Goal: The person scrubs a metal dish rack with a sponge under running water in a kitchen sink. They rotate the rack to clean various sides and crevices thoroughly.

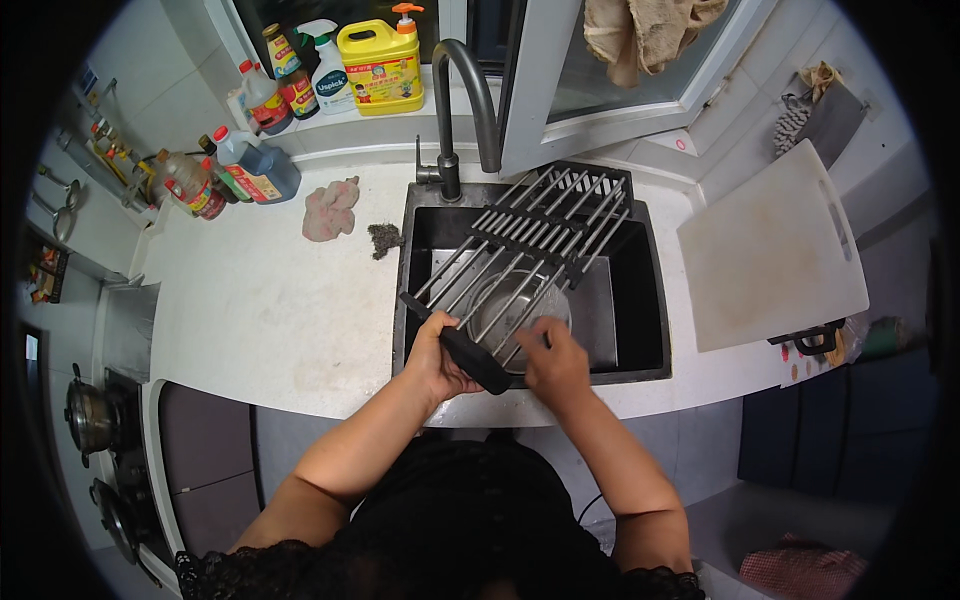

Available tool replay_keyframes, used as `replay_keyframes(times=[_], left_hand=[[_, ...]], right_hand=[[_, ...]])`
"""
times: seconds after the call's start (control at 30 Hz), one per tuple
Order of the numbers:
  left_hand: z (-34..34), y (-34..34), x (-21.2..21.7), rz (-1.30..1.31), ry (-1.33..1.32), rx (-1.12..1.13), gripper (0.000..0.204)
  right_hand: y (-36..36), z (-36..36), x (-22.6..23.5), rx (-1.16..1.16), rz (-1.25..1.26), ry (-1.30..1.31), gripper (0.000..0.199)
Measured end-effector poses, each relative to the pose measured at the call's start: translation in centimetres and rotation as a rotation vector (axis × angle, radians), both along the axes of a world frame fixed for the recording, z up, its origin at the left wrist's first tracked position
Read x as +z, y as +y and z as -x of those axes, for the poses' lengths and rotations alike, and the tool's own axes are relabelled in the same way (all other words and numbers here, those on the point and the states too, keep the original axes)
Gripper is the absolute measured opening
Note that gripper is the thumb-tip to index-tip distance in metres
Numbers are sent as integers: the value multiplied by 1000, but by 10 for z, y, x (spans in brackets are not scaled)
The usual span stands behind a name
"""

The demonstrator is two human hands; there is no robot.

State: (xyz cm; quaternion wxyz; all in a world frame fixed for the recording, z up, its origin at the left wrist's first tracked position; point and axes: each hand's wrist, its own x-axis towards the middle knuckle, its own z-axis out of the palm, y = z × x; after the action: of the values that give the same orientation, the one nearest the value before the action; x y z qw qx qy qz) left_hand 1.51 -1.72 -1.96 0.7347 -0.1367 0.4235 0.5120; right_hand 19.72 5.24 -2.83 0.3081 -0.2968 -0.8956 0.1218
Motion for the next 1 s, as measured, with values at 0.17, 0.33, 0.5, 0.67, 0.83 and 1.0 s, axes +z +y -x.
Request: replay_keyframes(times=[0.17,0.33,0.5,0.67,0.83,1.0], left_hand=[[-8,-5,-5,36,126,21,53],[-17,-2,-9,38,116,30,52],[-19,5,2,4,184,76,48],[-32,-6,-19,-12,270,93,46],[-22,-4,-45,-29,302,99,40],[-25,-2,-40,3,416,260,46]], right_hand=[[-17,-12,-29,106,4,9,19],[10,0,-40,-162,389,542,15],[-18,14,-58,-276,615,633,13],[33,26,-45,-672,1299,1298,27],[-3,27,-64,-432,1613,1182,9],[11,19,-59,-367,1721,993,15]])
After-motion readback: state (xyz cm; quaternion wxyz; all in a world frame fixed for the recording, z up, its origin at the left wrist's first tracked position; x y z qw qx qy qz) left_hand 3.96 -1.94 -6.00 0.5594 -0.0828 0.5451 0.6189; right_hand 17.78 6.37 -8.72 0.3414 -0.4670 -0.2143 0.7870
